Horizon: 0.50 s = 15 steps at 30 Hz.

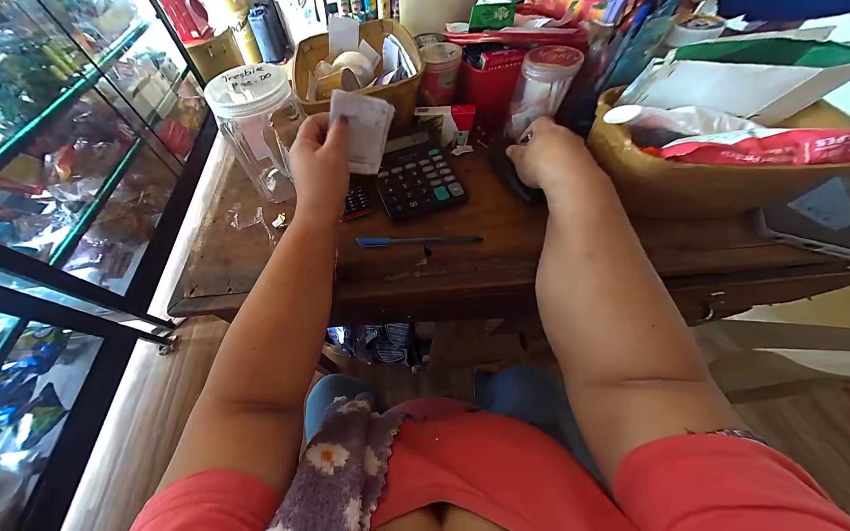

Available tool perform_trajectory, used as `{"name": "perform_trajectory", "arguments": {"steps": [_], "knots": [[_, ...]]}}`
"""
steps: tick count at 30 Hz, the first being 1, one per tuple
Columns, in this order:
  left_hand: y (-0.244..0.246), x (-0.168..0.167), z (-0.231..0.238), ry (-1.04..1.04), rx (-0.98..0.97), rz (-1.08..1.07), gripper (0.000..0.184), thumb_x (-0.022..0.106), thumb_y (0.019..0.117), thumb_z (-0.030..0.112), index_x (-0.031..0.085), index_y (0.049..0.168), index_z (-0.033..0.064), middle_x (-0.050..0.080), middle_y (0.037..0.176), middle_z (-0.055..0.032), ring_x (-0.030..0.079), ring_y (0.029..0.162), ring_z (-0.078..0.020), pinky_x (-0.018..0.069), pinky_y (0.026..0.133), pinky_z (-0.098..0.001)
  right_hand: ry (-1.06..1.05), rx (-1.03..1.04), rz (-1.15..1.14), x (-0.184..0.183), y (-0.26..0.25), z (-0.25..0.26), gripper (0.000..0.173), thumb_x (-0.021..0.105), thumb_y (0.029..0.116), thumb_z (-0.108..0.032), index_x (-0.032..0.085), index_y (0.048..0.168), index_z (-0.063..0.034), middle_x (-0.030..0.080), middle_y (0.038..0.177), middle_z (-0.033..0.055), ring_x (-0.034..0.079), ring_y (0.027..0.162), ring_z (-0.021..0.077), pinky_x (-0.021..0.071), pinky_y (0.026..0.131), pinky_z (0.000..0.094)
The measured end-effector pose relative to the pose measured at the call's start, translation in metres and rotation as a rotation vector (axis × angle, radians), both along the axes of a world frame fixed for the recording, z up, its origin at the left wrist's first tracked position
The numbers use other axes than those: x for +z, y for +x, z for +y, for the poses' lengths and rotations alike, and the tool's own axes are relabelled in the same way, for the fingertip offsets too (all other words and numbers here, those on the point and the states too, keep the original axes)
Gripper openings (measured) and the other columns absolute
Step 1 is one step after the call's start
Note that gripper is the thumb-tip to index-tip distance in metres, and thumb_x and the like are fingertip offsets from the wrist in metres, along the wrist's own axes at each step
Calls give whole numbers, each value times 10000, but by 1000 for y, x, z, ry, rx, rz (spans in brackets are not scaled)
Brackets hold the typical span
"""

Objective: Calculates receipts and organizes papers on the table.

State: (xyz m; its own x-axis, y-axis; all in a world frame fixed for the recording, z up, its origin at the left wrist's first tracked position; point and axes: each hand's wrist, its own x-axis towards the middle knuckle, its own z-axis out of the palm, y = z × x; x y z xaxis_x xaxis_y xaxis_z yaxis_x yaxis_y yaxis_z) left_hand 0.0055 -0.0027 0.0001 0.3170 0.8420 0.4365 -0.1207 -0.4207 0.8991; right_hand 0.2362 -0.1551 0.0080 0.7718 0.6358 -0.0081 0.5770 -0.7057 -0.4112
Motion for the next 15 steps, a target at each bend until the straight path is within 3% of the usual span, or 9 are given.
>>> {"name": "perform_trajectory", "arguments": {"steps": [3,6,9,12,15], "knots": [[2,0,2,-71,-51,-222,246,533,1010,49,515,1238,-41,654,1031,-116,692,921,-167,601,851,-361,38,-37,-9,-4,4,1,442,554,1034,-211,528,1393,45,548,1364,374,508,1306,557,383,1025,747],[3,2,2,-114,-76,-324,534,537,932,-83,343,1425,-16,649,1076,-137,705,912,-180,610,832,-362,153,-16,-42,-2,-1,2,414,511,1031,-169,553,1399,16,529,1401,352,492,1330,531,382,1041,725],[2,3,3,-118,-129,-315,760,511,909,-136,231,1594,39,671,1150,-175,717,955,-208,613,845,-374,366,213,-197,-3,-16,9,355,452,1041,-111,629,1311,35,580,1353,303,537,1308,450,418,1091,597],[3,2,3,-115,-127,-205,549,495,930,-101,488,1469,4,661,1241,-161,703,1023,-199,606,863,-369,359,455,-240,-16,-30,28,349,450,1034,-90,678,1283,-2,614,1347,254,547,1316,410,413,1108,563],[1,4,0,-116,-100,-118,455,494,942,-72,600,1375,16,658,1290,-130,697,1046,-172,602,866,-348,199,534,-204,-24,-37,40,414,428,1092,-264,621,1390,-52,543,1455,234,467,1387,439,365,1097,655]]}}
